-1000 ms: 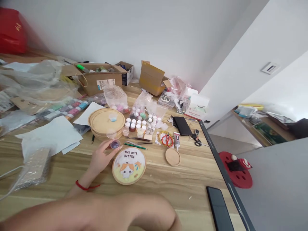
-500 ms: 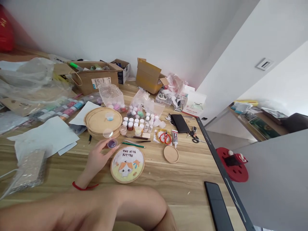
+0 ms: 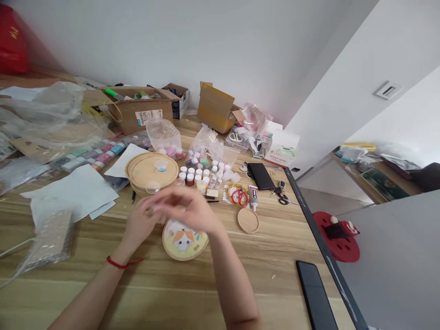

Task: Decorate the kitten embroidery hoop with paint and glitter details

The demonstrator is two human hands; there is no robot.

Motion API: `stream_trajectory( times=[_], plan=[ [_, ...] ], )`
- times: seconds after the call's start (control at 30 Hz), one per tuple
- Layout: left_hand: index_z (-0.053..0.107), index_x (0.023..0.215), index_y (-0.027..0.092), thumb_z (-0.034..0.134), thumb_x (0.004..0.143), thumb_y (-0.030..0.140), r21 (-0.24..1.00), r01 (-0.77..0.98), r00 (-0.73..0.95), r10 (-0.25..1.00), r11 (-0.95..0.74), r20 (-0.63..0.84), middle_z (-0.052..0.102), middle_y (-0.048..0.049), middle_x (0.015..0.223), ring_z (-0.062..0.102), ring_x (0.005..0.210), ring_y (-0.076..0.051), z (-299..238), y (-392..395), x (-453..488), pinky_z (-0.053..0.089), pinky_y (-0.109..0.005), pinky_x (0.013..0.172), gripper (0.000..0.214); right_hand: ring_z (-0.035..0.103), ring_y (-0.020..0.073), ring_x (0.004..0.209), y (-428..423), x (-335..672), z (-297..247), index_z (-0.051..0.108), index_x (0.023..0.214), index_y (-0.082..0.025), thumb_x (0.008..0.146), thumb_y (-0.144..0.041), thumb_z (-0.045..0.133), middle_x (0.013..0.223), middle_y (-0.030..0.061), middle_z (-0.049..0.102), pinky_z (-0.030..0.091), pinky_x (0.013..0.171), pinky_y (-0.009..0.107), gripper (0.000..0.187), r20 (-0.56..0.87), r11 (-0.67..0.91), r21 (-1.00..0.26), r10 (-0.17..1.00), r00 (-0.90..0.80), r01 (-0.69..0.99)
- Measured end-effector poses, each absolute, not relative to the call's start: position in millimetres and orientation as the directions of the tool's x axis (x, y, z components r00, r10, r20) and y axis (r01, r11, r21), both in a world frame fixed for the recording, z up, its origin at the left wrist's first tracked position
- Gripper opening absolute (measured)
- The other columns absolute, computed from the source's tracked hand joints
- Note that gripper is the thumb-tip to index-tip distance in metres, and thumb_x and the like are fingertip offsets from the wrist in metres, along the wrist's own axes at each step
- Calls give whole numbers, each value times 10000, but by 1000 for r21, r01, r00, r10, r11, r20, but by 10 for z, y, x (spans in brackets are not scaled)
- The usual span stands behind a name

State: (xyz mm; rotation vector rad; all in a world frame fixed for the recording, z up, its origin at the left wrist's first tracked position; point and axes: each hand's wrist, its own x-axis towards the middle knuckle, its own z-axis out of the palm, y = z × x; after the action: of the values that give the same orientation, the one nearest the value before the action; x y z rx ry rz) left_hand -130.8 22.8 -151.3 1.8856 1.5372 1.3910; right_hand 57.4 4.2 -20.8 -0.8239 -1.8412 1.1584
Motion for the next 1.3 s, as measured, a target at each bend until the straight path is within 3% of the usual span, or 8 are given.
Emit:
stream_trajectory(
  times=[0.1, 0.13, 0.27, 0.57, 0.87, 1.0, 1.1, 1.3],
  plan=[
    [663, 1125, 182, 657, 849, 441, 702, 571, -39, 840, -425, 541, 696, -95, 1075, 668, 980, -228, -1476, 231, -1313, 560, -390, 887, 379, 660, 163, 824, 412, 689, -568, 716, 996, -183, 886, -196, 603, 993, 69, 726, 522, 794, 297, 158, 118, 242, -646, 969, -219, 724],
    [662, 1129, 180, 662, 849, 429, 687, 577, -27, 830, -442, 557, 700, -95, 1066, 669, 977, -227, -1461, 229, -1309, 560, -388, 886, 374, 658, 192, 885, 471, 724, -711, 719, 1005, -167, 863, -143, 614, 1010, 89, 725, 505, 844, 321, 178, 90, 213, -594, 976, -199, 776],
    [658, 1147, 187, 673, 851, 399, 673, 578, -2, 824, -462, 567, 707, -85, 1061, 674, 952, -216, -1441, 222, -1291, 569, -365, 856, 364, 615, 254, 1053, 498, 767, -1129, 707, 1047, -164, 837, -114, 616, 1069, 121, 702, 457, 917, 347, 234, 33, 189, -495, 979, -199, 848],
    [659, 1154, 197, 688, 841, 387, 686, 568, 2, 835, -454, 550, 707, -77, 1077, 674, 945, -211, -1463, 228, -1296, 569, -359, 853, 367, 588, 260, 991, 580, 721, -1244, 665, 986, -148, 797, -61, 557, 1038, 131, 633, 438, 878, 391, 235, -6, 180, -456, 979, -204, 872],
    [672, 1120, 173, 679, 837, 418, 754, 538, -31, 885, -377, 464, 709, -98, 1080, 680, 916, -211, -1505, 187, -1292, 572, -361, 828, 374, 639, 162, 836, 507, 885, -1219, 611, 915, -200, 864, -207, 555, 1071, 88, 650, 512, 757, 305, 76, 178, 229, -793, 973, -145, 564],
    [675, 1119, 190, 687, 821, 448, 791, 500, -41, 903, -352, 428, 721, -81, 1083, 690, 903, -203, -1478, 161, -1267, 578, -350, 825, 394, 663, 177, 772, 322, 1019, -1252, 591, 989, -220, 856, -363, 612, 839, 44, 720, 507, 701, 307, 196, 138, 134, -988, 989, 48, 79],
    [679, 1122, 205, 686, 819, 456, 798, 485, -18, 908, -358, 419, 731, -66, 1098, 691, 945, -208, -1445, 147, -1246, 572, -352, 860, 393, 583, 138, 606, 113, 1126, -1345, 657, 942, -209, 738, -419, 750, 695, 3, 686, 432, 564, 257, 307, -2, 56, -969, 972, 237, -241],
    [680, 1142, 211, 680, 818, 454, 792, 487, 52, 917, -369, 395, 733, -62, 1121, 687, 1001, -219, -1449, 117, -1197, 560, -368, 905, 406, 357, 74, 468, -184, 1186, -1566, 715, 763, -184, 676, -443, 799, 475, -84, 442, 309, 485, 241, 287, -78, 50, -951, 917, 392, -306]
  ],
)
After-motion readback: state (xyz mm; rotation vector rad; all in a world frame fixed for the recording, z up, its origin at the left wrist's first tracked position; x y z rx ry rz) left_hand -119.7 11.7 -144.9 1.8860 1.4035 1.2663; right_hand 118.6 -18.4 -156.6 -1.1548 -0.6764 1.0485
